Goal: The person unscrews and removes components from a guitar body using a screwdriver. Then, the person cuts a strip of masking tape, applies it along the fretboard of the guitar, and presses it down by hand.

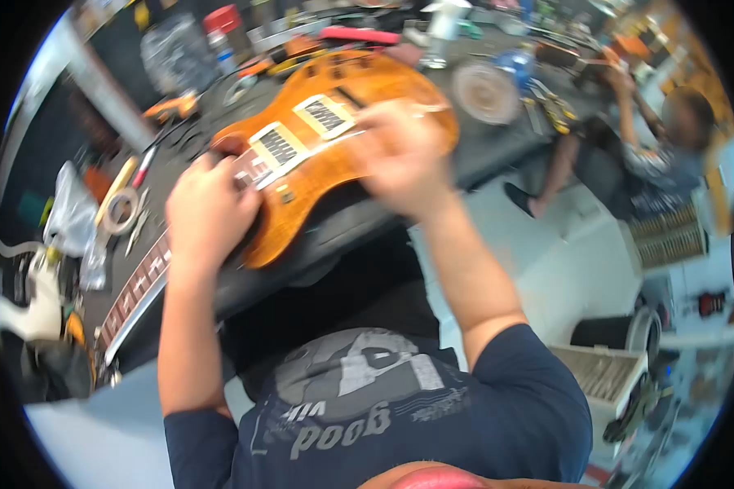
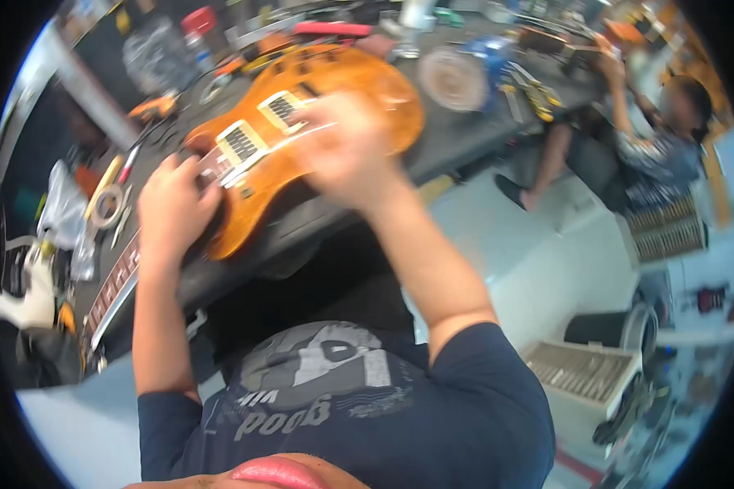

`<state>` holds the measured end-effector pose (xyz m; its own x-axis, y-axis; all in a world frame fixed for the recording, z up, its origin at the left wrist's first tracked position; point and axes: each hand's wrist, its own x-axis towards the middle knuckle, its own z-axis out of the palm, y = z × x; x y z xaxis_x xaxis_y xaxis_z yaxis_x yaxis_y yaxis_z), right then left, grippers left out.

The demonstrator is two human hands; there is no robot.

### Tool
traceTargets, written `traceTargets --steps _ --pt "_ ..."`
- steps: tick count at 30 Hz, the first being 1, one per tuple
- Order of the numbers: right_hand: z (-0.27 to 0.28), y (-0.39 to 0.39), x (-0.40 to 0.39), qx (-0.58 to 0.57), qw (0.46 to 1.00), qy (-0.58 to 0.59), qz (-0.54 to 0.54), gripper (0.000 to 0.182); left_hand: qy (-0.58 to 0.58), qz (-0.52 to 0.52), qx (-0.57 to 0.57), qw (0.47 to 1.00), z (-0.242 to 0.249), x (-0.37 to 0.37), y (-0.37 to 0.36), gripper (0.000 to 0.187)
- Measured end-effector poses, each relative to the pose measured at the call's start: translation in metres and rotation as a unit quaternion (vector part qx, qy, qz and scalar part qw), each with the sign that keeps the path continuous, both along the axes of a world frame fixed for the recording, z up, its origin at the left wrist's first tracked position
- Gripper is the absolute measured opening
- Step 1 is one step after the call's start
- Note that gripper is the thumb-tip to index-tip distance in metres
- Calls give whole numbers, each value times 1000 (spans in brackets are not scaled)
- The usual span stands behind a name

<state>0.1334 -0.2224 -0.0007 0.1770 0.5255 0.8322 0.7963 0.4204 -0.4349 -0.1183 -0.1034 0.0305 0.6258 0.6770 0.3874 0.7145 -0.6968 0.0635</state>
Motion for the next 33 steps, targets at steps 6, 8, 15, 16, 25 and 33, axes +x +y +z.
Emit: traceTargets --steps 6,8,15,16,25,33 --pt "-6 73 -39 -163 964 -151 147 14 -1 -8 -10 1000 3 -6 5 26" --pt "-2 81 -43 -200 954 -173 143 15 -5 5 -3 1000 1 -2 0 26" --pt "3 94 -41 -224 941 -208 144 20 1 -9 53 999 -12 -6 0 28" --pt "3 96 -39 -222 942 -204 148 21 -10 -19 53 998 -12 -6 0 27" --pt "-10 69 -47 -204 955 -55 209 11 -63 -36 78 994 -25 -24 8 25" --pt "-18 75 -59 -163 962 -130 175 19 -91 6 91 992 -35 -11 3 29"
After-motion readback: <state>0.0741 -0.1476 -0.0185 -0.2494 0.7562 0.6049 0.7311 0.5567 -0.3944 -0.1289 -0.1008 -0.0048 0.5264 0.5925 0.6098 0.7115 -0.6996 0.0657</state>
